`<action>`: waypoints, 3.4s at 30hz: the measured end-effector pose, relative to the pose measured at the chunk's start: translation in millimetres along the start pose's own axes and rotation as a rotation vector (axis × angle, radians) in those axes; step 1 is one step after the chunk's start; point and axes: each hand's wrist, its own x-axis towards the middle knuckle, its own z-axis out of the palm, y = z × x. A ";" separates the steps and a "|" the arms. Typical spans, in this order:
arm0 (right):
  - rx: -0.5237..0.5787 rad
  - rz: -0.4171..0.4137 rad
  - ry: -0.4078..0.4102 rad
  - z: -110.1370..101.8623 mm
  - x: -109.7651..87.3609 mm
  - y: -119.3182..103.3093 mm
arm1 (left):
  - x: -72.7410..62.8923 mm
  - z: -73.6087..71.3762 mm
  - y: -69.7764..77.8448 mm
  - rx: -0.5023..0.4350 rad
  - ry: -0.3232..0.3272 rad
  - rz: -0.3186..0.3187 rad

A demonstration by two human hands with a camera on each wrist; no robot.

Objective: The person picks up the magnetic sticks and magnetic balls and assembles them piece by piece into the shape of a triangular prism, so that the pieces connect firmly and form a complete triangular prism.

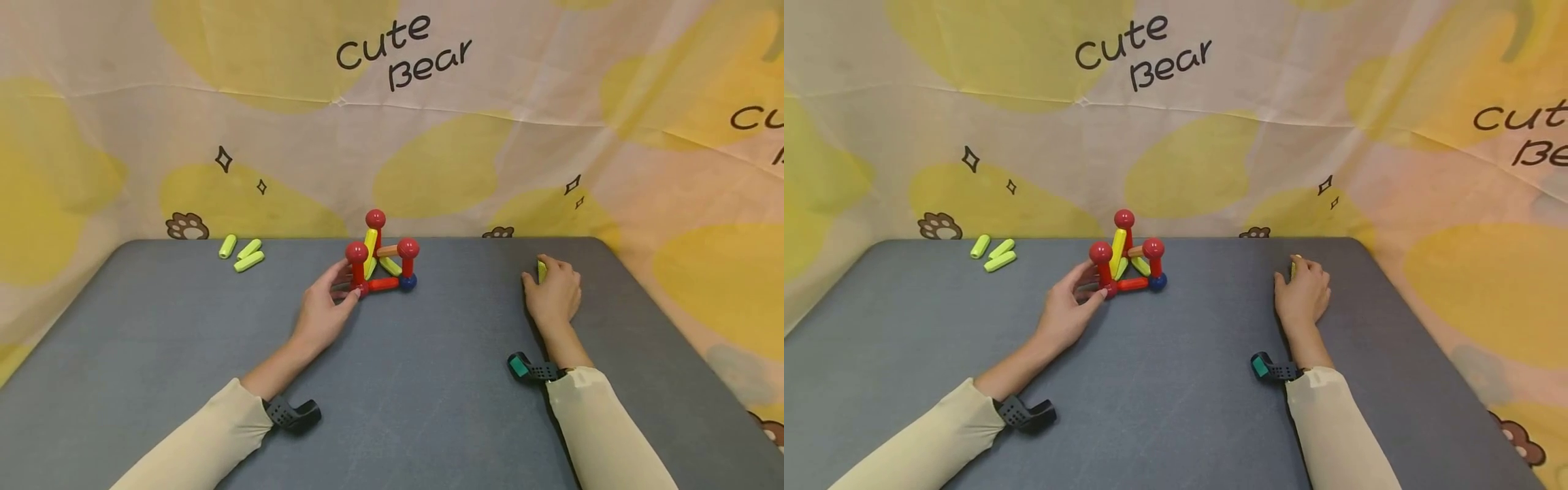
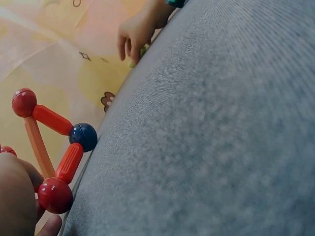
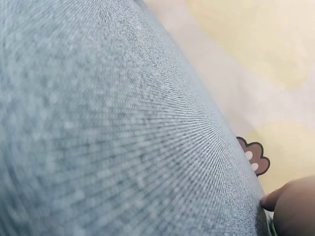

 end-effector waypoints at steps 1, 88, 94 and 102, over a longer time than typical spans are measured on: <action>0.001 -0.009 0.000 0.2 -0.3 0.5 | -0.3 0.1 0.0 0.002 -0.003 -0.002; 1.170 0.261 -0.927 33.1 -61.4 -159.2 | -2.0 -1.5 4.2 -0.005 0.067 0.259; 1.165 0.267 -0.901 32.4 -56.7 -164.0 | -1.6 -0.3 4.2 -0.001 0.074 0.284; 1.224 0.311 -0.829 40.8 -57.8 -164.6 | -1.5 0.4 4.1 -0.014 0.077 0.276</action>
